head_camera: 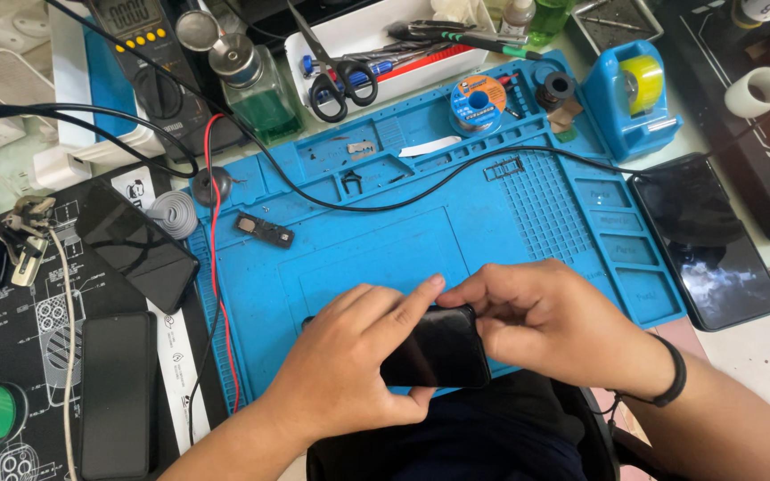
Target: The person uses a SIM ejector tool to pry open the back cover of a smartphone, then uses a screwdriver to remove screws and a metal plate from the internal chassis. The person also uses tweezers to adjust a small internal component.
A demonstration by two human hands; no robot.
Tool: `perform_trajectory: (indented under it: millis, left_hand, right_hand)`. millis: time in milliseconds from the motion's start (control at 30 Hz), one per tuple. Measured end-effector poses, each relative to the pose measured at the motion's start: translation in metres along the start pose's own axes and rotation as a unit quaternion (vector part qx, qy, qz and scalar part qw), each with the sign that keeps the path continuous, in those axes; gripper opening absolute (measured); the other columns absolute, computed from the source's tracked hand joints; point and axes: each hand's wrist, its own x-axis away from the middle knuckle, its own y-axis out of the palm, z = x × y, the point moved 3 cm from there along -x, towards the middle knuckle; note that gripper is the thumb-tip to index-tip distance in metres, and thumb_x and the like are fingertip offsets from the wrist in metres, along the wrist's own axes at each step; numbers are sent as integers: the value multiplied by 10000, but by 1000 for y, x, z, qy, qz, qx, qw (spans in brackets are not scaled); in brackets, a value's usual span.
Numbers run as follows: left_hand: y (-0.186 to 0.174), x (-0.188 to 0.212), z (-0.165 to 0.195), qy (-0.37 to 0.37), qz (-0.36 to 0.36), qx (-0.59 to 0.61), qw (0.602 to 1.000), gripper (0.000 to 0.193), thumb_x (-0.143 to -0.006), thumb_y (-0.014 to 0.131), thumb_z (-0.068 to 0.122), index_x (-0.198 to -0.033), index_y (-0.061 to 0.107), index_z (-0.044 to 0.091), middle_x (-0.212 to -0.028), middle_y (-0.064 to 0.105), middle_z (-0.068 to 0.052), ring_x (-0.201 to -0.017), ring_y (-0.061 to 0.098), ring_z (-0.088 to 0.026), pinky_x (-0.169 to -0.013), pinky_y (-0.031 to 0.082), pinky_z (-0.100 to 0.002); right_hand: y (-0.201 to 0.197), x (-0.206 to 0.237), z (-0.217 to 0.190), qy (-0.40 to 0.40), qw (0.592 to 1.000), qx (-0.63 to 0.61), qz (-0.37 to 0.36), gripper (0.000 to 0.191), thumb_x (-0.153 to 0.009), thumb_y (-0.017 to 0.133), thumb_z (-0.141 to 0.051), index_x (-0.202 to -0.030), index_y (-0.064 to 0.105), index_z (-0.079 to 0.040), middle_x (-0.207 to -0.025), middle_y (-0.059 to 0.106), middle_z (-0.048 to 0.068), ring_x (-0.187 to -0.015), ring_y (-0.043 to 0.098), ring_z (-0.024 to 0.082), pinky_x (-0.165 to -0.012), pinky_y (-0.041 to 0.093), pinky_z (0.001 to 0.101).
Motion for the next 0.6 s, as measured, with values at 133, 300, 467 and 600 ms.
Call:
perform_trajectory:
  millis: [133,300,467,600]
  left_hand:
    - [0,1,0,24,9,8,1000,942,-603,883,274,-1454,540,60,-1017,622,-81,-960,609,-293,-850,524,-390]
    - [2,4,1,40,4,9,999,977,-609,884,260,-1483,501,51,-1025,616,-86,-968,591,-299,-862,519,-395]
    - [2,6,0,35,-30,-3,999,1049,-603,892,254,-1526,444,36,-966,595,-89,-944,571,-308,-827,507,-411]
    - [0,8,1,63,-32,1,997,1035,-605,880,251,-1527,450,57,-1004,599,-91,-951,573,-310,-843,511,-415]
  right_hand:
    - [-5,-4,-6,-28,998,43,-18,283,-823,633,26,-1073,765,12,-802,805,59,-665,634,33,-581,531,222]
    - [-10,-16,-22,0,993,57,-107,299,-786,640,11,-1070,735,-3,-806,772,56,-676,640,46,-590,533,233]
    - [-16,-26,-28,68,973,102,-196,357,-728,688,-30,-1084,714,-48,-801,814,18,-681,737,54,-621,607,233]
    - [-14,-33,-27,44,954,147,-256,335,-774,746,-41,-1108,740,-19,-793,773,40,-731,694,105,-664,585,260]
